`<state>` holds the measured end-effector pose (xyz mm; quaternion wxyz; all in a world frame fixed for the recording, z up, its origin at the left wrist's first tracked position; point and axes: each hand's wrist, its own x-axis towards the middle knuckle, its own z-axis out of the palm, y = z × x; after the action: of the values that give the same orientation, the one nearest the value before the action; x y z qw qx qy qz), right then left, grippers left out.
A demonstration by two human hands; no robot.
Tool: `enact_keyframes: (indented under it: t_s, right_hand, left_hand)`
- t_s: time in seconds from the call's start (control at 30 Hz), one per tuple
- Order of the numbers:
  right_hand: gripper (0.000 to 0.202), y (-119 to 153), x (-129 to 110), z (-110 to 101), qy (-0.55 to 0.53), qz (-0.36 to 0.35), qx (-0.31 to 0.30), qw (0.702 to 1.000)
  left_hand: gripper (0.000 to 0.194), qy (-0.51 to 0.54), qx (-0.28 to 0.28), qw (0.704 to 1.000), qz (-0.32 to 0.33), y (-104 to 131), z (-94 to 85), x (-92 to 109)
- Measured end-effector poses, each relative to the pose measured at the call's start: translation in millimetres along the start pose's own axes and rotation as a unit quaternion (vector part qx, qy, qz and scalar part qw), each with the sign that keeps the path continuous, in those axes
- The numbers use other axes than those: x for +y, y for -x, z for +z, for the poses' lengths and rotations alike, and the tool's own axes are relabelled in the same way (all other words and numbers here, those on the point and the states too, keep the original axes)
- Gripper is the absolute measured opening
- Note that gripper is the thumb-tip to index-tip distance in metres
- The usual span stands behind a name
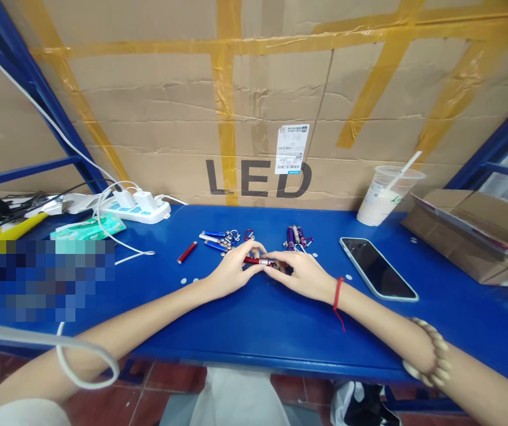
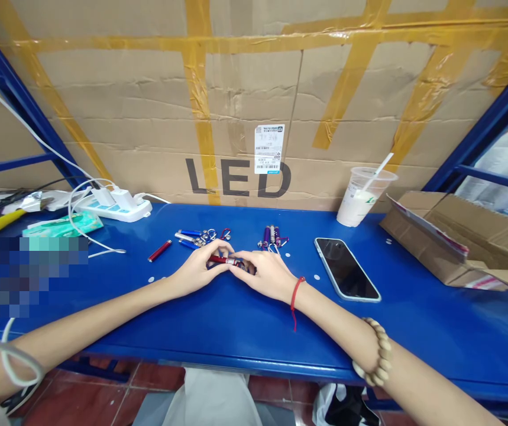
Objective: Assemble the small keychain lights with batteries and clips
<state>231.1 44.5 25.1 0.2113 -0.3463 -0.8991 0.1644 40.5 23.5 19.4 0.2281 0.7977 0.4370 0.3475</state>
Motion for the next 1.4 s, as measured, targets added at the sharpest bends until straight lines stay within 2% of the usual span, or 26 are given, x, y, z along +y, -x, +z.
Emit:
enact_keyframes:
  t_s: [0.17,0.33,0.5,0.77,1.17,1.4]
  right_hand:
    - [0.03,0,3,2,0.002,-0.033,0.013,0.999]
    - [0.031,0,2,1,0.026,-0.03,0.008,0.999]
    - [0.03,0,-1,-1,0.035,-0.029,0.0,0.999]
    - [0.029,1,5,2,0.077,-0.026,0.009,0.997]
    - [0.029,1,6,3,0.105,-0.019,0.039,0.994]
    - [0.023,1,7,2,0.13,0.005,0.038,0.991]
  left_hand:
    - [0.016,0.007,0.004,1.0,-0.004,-1,-0.8,0]
    - [0.019,0.013,0.021,1.0,0.005,-1,-1.1,-1]
    - [0.022,0.02,0.032,0.999,-0.012,-2,0.2,-5]
    - [0.023,-0.039,0.039,0.998,-0.016,-2,-0.3,-11]
    - [0.012,-0.094,0.014,0.995,0.013,-2,-0.5,-16]
    - [0.014,-0.148,-0.011,0.988,0.028,-1,-0.4,-14]
